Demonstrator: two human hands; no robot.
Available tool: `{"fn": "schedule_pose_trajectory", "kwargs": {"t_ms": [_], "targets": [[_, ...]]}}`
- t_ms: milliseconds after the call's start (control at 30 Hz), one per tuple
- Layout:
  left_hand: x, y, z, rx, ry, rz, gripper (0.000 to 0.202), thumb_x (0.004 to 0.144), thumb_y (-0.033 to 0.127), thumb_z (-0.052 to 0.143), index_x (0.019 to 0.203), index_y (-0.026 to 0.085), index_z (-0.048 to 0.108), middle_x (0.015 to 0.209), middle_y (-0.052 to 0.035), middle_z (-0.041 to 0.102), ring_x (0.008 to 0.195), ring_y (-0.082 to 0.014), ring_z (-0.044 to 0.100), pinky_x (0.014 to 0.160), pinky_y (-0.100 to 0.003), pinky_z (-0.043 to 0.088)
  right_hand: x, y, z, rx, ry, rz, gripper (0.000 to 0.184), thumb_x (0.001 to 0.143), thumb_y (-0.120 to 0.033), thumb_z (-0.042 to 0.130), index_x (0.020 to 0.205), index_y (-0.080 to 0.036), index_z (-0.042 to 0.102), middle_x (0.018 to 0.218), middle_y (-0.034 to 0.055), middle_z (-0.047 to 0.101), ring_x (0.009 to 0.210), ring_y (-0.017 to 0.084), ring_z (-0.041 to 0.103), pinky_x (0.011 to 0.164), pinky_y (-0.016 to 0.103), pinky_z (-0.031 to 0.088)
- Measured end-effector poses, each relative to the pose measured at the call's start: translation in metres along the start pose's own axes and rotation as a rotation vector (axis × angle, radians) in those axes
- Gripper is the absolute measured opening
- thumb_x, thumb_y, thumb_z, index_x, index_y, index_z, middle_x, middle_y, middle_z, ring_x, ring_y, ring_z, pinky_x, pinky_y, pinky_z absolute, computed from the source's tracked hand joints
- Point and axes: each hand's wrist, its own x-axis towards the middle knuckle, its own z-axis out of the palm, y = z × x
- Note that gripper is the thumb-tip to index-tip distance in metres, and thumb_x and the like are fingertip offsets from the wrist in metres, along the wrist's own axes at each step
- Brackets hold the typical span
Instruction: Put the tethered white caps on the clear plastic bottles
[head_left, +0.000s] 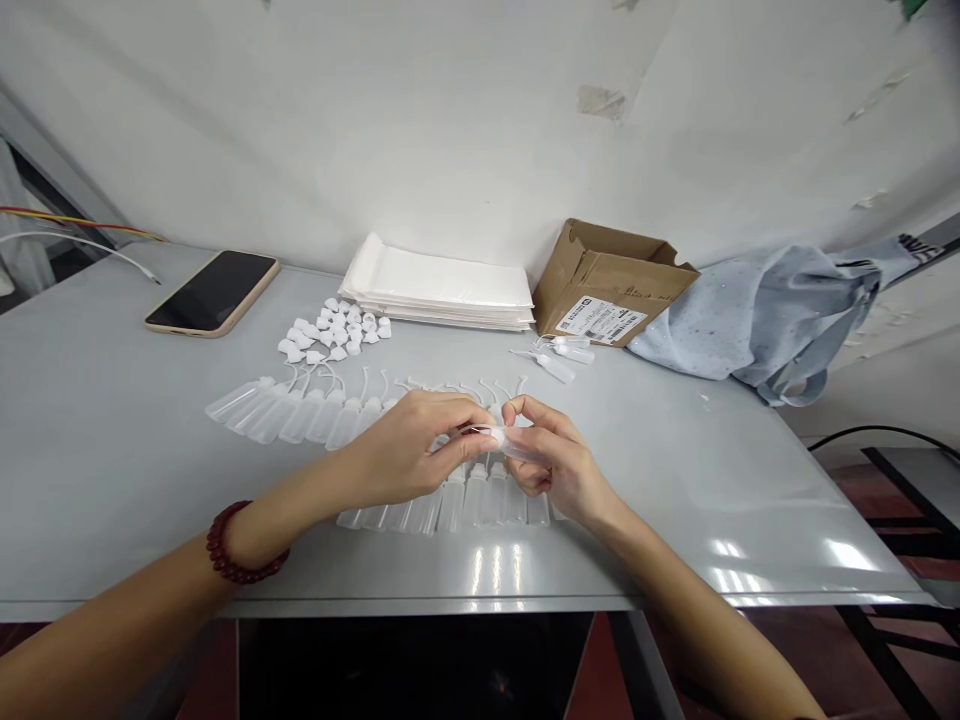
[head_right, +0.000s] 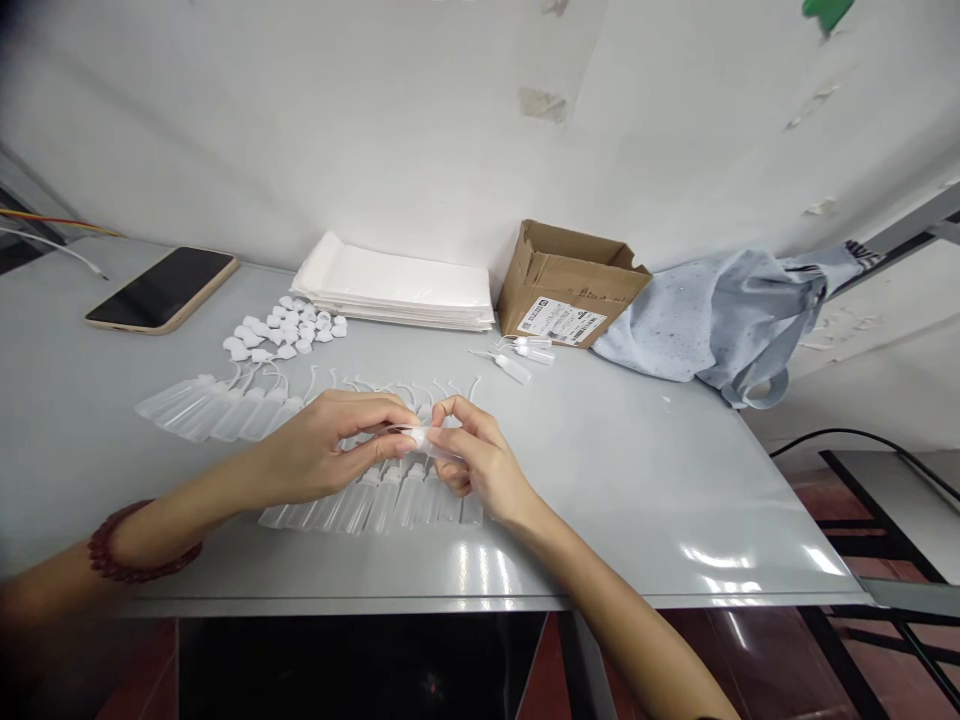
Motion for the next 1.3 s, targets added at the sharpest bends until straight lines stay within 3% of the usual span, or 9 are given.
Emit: {"fn": "schedule_pose_trajectory", "kwargs": {"t_ms": [167, 333, 467, 633, 800, 1000, 1067, 1167, 1300], "targets": [[-0.001, 0.001, 0.000, -0.074, 0.021, -0.069, 0.016, 0.090, 0.028, 0.053, 0.090, 0.017, 0.066, 0.078, -0.0009, 0.066, 0.067, -0.0116, 0.057, 0.064, -0.023, 0.045, 0.004, 0.000, -0.003, -0.054, 0.007, -0.029, 0.017, 0.086, -0.038, 0.050, 0.083, -0.023, 0.044, 0.046, -0.0117, 0.023, 0.041, 0.006, 0.015, 0.040, 0.019, 0.016], [0.002, 0.004, -0.005, -0.296, 0.038, -0.336, 0.023, 0.088, 0.038, 0.056, 0.086, 0.018, 0.066, 0.068, 0.0010, 0.063, 0.066, -0.0132, 0.062, 0.062, -0.022, 0.050, 0.004, 0.004, -0.005, -0.683, 0.170, -0.492, 0.017, 0.090, -0.035, 0.051, 0.089, -0.019, 0.056, 0.070, -0.0002, 0.055, 0.057, 0.011, 0.046, 0.051, 0.024, 0.036], [0.005, 0.003, -0.009, -0.407, -0.029, -0.432, 0.026, 0.088, 0.037, 0.056, 0.075, 0.016, 0.063, 0.063, 0.0013, 0.061, 0.058, -0.0113, 0.060, 0.056, -0.021, 0.049, 0.004, 0.007, -0.006, -0.911, 0.202, -0.670, 0.019, 0.094, -0.029, 0.045, 0.096, -0.018, 0.059, 0.084, 0.0055, 0.064, 0.065, 0.014, 0.054, 0.055, 0.026, 0.041], [0.005, 0.005, -0.010, -0.435, -0.041, -0.431, 0.029, 0.087, 0.034, 0.057, 0.066, 0.015, 0.060, 0.058, 0.0007, 0.061, 0.054, -0.0105, 0.059, 0.052, -0.020, 0.047, 0.002, 0.006, -0.003, -0.731, 0.170, -0.494, 0.027, 0.096, -0.035, 0.043, 0.088, -0.017, 0.061, 0.062, -0.0021, 0.050, 0.051, 0.009, 0.041, 0.049, 0.024, 0.034], [0.002, 0.006, -0.005, -0.348, -0.018, -0.350, 0.025, 0.090, 0.034, 0.054, 0.077, 0.015, 0.064, 0.061, 0.0001, 0.063, 0.057, -0.0119, 0.061, 0.054, -0.022, 0.049, 0.002, 0.002, -0.002, -0.409, 0.128, -0.279, 0.036, 0.092, -0.047, 0.049, 0.072, -0.017, 0.054, 0.056, -0.0063, 0.032, 0.046, 0.007, 0.028, 0.043, 0.022, 0.026], [-0.002, -0.007, 0.003, 0.082, 0.134, 0.077, 0.013, 0.089, 0.020, 0.056, 0.088, 0.012, 0.065, 0.069, -0.0014, 0.064, 0.060, -0.0104, 0.055, 0.058, -0.023, 0.044, 0.005, -0.002, -0.003, -0.169, 0.053, -0.090, 0.042, 0.084, -0.052, 0.059, 0.063, -0.018, 0.044, 0.055, -0.0089, 0.022, 0.044, 0.005, 0.020, 0.039, 0.019, 0.018], [-0.002, -0.009, 0.003, 0.128, 0.160, 0.133, 0.012, 0.089, 0.019, 0.056, 0.090, 0.011, 0.065, 0.072, -0.0025, 0.065, 0.062, -0.0109, 0.055, 0.059, -0.024, 0.044, 0.006, -0.002, -0.004, -0.145, 0.028, -0.062, 0.042, 0.084, -0.051, 0.058, 0.063, -0.019, 0.042, 0.055, -0.0090, 0.021, 0.044, 0.005, 0.019, 0.039, 0.019, 0.017], [-0.001, -0.006, 0.001, 0.052, 0.146, 0.045, 0.013, 0.088, 0.023, 0.058, 0.091, 0.013, 0.066, 0.076, -0.0022, 0.067, 0.066, -0.0112, 0.059, 0.063, -0.023, 0.048, 0.007, 0.000, -0.005, -0.186, 0.037, -0.104, 0.040, 0.088, -0.050, 0.053, 0.065, -0.019, 0.043, 0.056, -0.0085, 0.022, 0.045, 0.006, 0.020, 0.040, 0.020, 0.020], [0.000, -0.001, -0.003, -0.161, 0.057, -0.167, 0.017, 0.090, 0.030, 0.056, 0.088, 0.017, 0.067, 0.071, 0.0013, 0.067, 0.064, -0.0106, 0.062, 0.060, -0.020, 0.052, 0.004, 0.004, -0.005, -0.532, 0.127, -0.391, 0.029, 0.094, -0.040, 0.045, 0.081, -0.017, 0.057, 0.059, -0.0049, 0.036, 0.051, 0.008, 0.032, 0.048, 0.023, 0.029]]}}
